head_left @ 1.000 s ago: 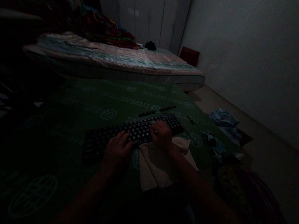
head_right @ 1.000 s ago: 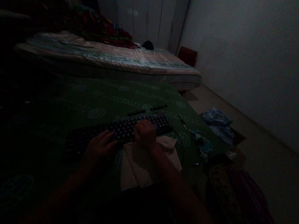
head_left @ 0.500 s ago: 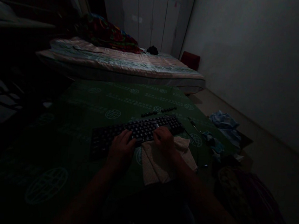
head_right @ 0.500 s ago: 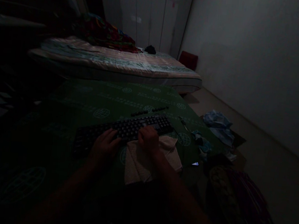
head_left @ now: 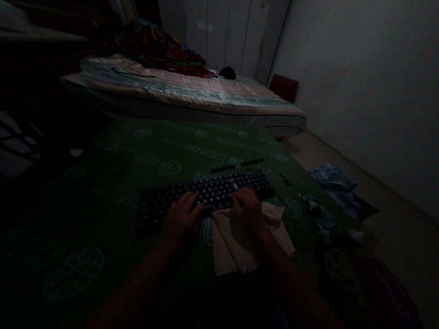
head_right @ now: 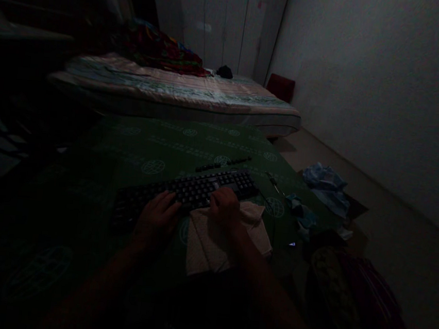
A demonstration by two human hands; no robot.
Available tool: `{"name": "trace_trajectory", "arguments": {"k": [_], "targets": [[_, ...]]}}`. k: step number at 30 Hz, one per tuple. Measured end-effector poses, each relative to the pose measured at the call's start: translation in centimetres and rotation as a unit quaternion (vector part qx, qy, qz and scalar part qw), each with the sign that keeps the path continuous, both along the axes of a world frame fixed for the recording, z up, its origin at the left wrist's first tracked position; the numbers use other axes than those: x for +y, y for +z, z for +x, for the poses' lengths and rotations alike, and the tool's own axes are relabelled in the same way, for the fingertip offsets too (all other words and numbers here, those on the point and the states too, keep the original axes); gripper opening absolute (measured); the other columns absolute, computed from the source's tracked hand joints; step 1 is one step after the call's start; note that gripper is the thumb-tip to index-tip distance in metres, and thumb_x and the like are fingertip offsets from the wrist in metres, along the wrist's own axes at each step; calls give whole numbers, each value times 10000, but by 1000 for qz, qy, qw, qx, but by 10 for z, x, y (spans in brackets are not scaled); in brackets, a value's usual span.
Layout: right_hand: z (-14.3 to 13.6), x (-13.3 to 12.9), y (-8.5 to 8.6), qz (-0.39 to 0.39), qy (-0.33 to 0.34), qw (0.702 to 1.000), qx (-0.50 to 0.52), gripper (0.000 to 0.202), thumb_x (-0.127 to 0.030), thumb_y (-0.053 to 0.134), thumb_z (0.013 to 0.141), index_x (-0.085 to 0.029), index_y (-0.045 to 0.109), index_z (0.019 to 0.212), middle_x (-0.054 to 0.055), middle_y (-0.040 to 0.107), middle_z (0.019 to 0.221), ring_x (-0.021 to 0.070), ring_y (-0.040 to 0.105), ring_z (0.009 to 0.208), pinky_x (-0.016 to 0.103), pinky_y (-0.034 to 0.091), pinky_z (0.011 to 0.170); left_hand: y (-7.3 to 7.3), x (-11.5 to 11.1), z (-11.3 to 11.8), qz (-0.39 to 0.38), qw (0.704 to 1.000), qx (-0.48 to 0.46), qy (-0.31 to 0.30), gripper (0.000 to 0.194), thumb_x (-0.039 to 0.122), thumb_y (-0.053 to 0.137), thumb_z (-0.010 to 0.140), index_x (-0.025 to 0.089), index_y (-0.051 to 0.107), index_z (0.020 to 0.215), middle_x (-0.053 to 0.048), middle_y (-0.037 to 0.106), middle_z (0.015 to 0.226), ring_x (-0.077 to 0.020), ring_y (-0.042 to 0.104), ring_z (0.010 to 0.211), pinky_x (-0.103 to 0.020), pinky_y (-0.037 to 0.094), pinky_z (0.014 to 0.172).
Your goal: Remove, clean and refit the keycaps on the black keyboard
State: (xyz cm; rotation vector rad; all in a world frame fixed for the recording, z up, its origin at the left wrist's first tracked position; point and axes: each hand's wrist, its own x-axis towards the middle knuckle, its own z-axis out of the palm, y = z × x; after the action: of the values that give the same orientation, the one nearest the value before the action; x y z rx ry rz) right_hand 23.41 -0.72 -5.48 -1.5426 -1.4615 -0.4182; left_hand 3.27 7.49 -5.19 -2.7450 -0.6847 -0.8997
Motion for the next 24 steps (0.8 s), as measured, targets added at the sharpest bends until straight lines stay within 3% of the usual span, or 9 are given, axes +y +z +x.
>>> {"name": "trace_trajectory", "arguments": {"k": [16, 24], "targets": [[-1, -5, -3, 25, -33, 996, 83, 186, -179, 495, 811, -216, 627, 685, 48, 645, 724, 193, 600, 760, 344, 487, 752, -2, -3, -3, 11, 1000, 1, 7, 212, 115, 480, 839, 132, 642, 975, -180, 613, 1183, -325, 501, 1195, -493, 459, 922], [23, -15, 4, 31, -115, 975, 188, 198, -290, 506, 820, -191, 675, 792, 68, 693, 817, 197, 630, 796, 341, 501, 746, -3, -2, -7, 37, 999, -11, -2, 234, 112, 491, 833, 134, 630, 1020, -172, 616, 1177, -316, 524, 1160, -469, 493, 890]]}}
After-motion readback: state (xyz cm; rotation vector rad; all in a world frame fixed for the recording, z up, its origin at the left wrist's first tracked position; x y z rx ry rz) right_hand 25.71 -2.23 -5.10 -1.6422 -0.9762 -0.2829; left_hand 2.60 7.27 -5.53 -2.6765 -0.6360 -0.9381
